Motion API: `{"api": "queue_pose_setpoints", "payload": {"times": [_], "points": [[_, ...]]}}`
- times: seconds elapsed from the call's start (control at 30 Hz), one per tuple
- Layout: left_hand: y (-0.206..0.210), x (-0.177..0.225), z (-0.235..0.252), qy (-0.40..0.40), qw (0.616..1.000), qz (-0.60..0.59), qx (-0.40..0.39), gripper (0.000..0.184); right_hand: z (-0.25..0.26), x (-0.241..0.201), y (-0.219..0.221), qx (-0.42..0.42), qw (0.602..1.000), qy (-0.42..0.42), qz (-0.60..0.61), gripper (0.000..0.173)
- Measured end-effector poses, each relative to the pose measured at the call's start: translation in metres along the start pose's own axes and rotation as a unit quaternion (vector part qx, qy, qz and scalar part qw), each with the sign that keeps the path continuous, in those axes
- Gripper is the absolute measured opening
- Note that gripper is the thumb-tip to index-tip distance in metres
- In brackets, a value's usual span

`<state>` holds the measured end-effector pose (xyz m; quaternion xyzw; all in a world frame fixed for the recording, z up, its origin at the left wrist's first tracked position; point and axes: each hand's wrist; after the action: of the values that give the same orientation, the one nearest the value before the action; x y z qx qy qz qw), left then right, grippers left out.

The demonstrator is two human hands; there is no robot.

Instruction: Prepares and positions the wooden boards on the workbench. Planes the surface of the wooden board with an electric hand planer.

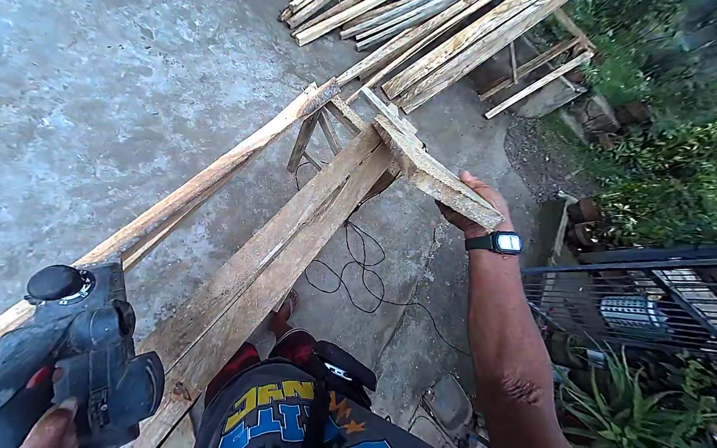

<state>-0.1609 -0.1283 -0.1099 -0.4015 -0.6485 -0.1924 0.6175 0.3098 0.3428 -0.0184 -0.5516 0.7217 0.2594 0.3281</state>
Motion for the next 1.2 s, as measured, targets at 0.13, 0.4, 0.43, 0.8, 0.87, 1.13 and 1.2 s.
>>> {"api": "queue_pose_setpoints", "payload": {"times": [0.13, 0.4, 0.43, 0.8, 0.87, 1.13, 1.2], "points": [[0.002, -0.003, 0.004, -0.013, 1.000, 0.012, -0.001, 0.044, 0.001, -0.003, 0.004, -0.011, 0.999, 0.009, 0.042, 0.027], [0.003, -0.001, 0.012, -0.012, 1.000, 0.007, -0.011, 0.044, 0.002, -0.005, 0.007, -0.022, 0.998, 0.007, 0.063, 0.026], [0.003, -0.001, 0.013, -0.013, 1.000, 0.007, -0.012, 0.044, 0.003, -0.004, 0.007, -0.025, 0.998, 0.007, 0.064, 0.026], [0.006, -0.002, 0.030, -0.007, 0.997, 0.076, -0.027, 0.040, 0.028, 0.185, 0.041, 0.041, 0.999, 0.007, -0.021, 0.059], [0.015, 0.003, 0.038, -0.001, 0.996, 0.081, -0.027, 0.038, 0.057, 0.245, 0.053, 0.073, 0.997, 0.025, 0.012, 0.056], [0.110, 0.022, 0.086, 0.054, 0.990, 0.113, -0.057, 0.038, 0.065, 0.324, 0.049, -0.005, 0.996, 0.089, -0.023, 0.041], [0.146, 0.034, 0.101, 0.078, 0.984, 0.122, -0.100, 0.037, 0.063, 0.314, 0.033, -0.080, 0.986, 0.140, -0.035, 0.047]]}}
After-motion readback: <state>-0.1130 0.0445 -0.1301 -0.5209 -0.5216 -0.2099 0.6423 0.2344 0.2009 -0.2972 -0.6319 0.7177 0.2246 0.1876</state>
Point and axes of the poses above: each hand's wrist, its own z-axis towards the middle knuckle, its own y-axis out of the palm, x = y × z, and after that the axes turned 15 degrees about y, right-handed
